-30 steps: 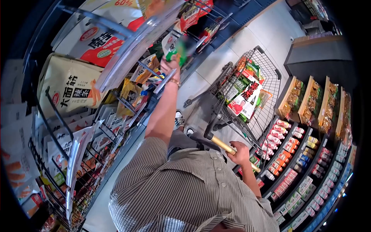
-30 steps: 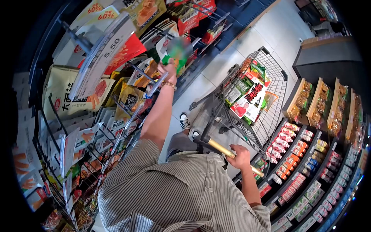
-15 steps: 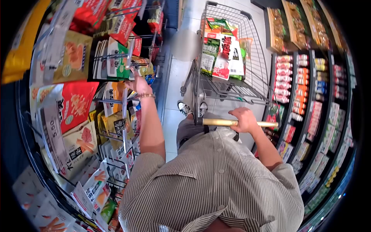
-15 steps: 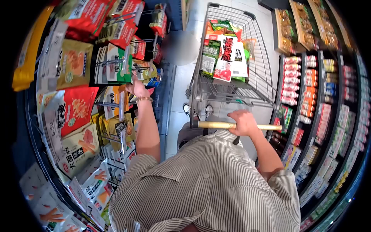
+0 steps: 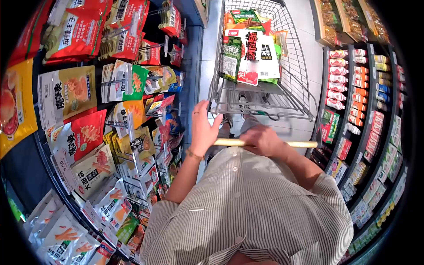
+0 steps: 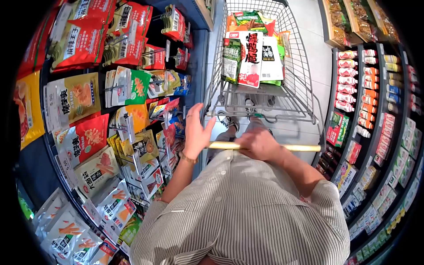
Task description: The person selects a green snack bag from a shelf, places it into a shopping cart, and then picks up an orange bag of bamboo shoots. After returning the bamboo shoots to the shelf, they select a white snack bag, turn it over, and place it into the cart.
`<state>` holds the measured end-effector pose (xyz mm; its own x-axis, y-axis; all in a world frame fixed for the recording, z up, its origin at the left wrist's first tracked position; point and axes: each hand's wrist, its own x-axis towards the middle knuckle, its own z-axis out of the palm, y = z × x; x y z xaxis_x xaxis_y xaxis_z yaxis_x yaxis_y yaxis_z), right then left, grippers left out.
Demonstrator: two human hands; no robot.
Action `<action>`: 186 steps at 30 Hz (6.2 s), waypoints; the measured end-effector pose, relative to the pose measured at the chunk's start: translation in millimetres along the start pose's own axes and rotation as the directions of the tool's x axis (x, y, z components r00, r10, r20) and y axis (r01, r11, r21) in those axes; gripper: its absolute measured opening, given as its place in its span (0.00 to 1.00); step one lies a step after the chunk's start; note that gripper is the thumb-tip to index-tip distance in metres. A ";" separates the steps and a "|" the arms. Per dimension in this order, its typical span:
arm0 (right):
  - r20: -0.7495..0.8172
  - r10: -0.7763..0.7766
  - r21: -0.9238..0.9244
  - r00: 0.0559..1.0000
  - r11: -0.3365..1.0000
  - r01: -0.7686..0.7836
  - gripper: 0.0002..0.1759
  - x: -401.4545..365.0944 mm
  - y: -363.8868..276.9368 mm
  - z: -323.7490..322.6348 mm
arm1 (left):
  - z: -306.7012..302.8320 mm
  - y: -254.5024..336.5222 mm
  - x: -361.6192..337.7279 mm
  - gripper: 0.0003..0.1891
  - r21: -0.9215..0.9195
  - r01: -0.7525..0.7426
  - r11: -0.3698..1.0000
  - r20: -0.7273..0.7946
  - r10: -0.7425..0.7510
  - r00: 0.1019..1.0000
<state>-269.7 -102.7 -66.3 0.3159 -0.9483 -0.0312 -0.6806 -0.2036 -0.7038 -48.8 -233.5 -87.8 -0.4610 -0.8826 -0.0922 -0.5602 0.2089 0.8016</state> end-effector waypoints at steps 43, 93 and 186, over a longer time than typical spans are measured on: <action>-0.245 0.827 0.025 0.505 0.526 -0.850 0.29 90.8 478.7 -45.3 | 36.6 20.9 -46.6 0.10 0.456 0.033 0.889 -0.247 0.090 0.965; -0.171 -0.142 0.932 0.975 0.297 0.207 0.32 0.6 -139.7 -71.0 | 22.3 83.9 -138.8 0.14 -0.813 -0.204 0.545 -0.425 -0.316 0.848; 0.467 -0.067 0.308 0.882 0.947 -0.091 0.15 -69.2 -157.3 51.2 | 52.9 46.1 -348.5 0.29 -0.984 -0.163 0.065 -0.174 -0.513 0.841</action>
<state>-150.7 7.4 10.2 0.6328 -0.7087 -0.3118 -0.4699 -0.0316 -0.8821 49.7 106.0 -50.0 0.0193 -0.9222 -0.3861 0.7162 -0.2567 0.6489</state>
